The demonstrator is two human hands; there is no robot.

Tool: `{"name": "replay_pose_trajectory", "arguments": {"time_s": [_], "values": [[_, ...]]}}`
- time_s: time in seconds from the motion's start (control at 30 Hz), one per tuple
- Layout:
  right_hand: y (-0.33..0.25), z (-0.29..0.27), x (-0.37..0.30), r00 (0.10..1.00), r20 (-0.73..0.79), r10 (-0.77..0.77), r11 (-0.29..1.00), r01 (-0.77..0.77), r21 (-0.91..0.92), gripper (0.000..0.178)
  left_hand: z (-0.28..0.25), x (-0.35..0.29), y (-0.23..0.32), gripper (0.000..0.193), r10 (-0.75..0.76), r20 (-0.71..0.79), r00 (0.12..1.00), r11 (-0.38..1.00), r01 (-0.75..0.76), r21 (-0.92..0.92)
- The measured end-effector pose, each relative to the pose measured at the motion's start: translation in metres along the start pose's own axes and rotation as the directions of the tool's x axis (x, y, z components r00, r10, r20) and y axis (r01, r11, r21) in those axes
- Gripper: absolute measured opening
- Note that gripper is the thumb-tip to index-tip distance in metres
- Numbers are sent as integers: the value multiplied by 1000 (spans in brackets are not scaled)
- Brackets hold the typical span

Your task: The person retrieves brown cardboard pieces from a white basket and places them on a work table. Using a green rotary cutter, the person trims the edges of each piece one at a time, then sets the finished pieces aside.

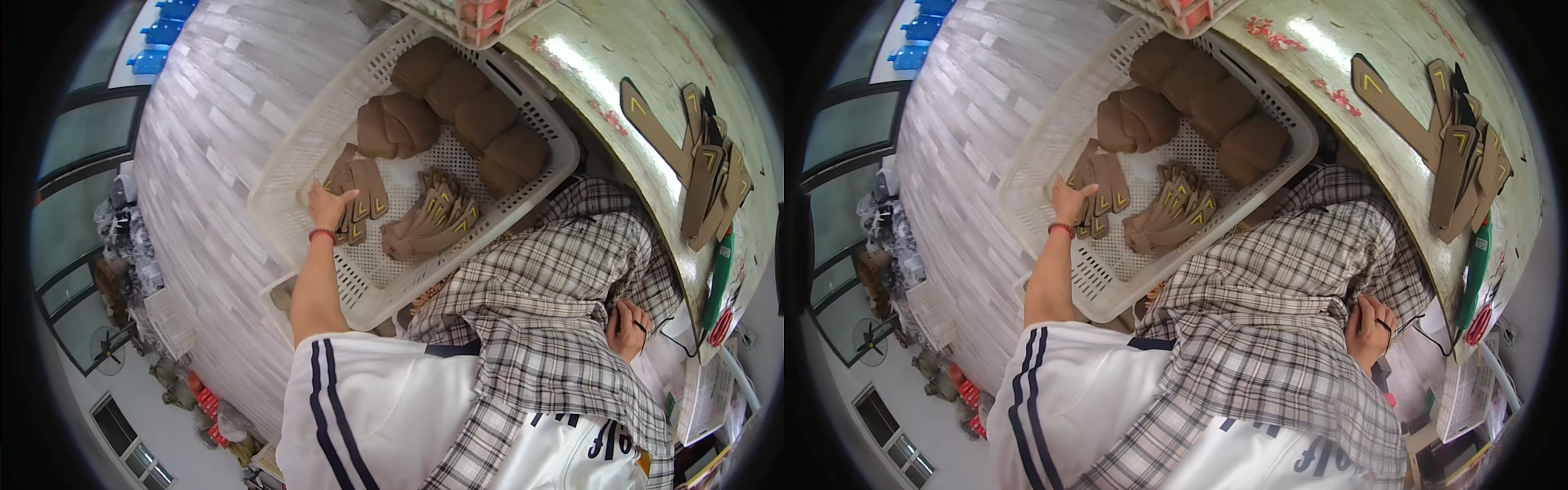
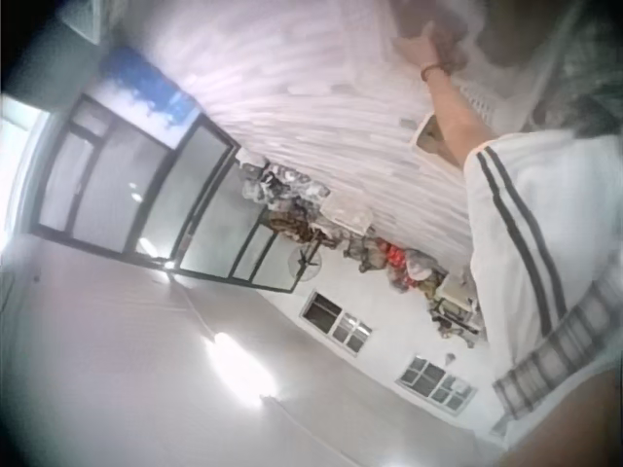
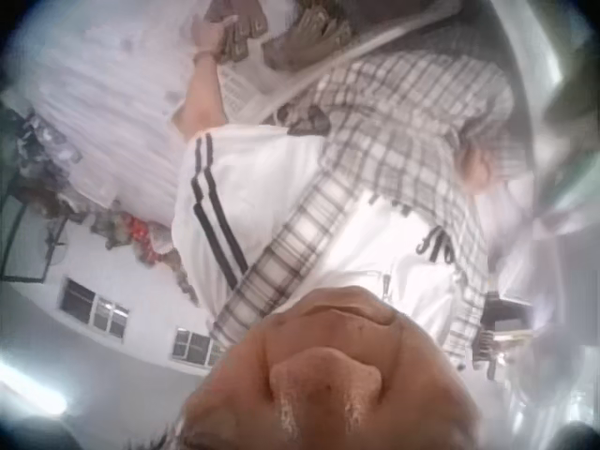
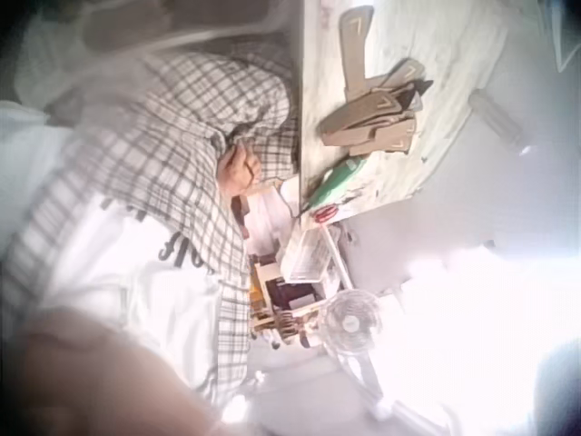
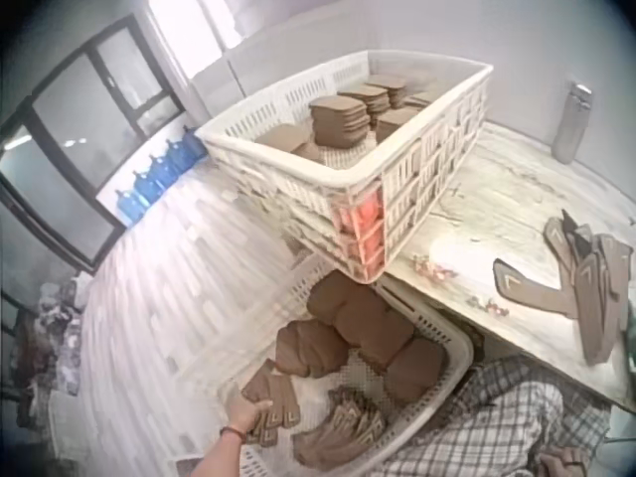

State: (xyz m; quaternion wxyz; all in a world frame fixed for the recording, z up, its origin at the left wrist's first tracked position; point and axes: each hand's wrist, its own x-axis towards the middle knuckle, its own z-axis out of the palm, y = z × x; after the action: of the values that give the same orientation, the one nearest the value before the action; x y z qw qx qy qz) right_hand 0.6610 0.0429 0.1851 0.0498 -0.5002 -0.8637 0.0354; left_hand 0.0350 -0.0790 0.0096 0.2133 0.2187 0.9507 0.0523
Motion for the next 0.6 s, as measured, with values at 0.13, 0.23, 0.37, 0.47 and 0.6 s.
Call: {"name": "replay_pose_trajectory", "arguments": {"time_s": [0.13,0.23,0.37,0.47,0.6], "values": [[6,2,0,998,55,1,998,2,-56,21,24,30,5,143,-152,215,965,985,130,114],[4,1,1,998,66,0,996,6,-91,21,36,33,12,145,-180,226,957,972,139,188],[-1,2,1,997,67,27,994,-20,-109,21,41,5,32,140,-141,37,989,948,124,295],[-4,0,7,998,65,6,995,1,-104,22,46,3,32,116,-199,-4,980,952,195,235],[-4,1,6,999,48,16,996,-12,-88,22,37,-9,49,84,-151,8,988,973,148,179]]}}
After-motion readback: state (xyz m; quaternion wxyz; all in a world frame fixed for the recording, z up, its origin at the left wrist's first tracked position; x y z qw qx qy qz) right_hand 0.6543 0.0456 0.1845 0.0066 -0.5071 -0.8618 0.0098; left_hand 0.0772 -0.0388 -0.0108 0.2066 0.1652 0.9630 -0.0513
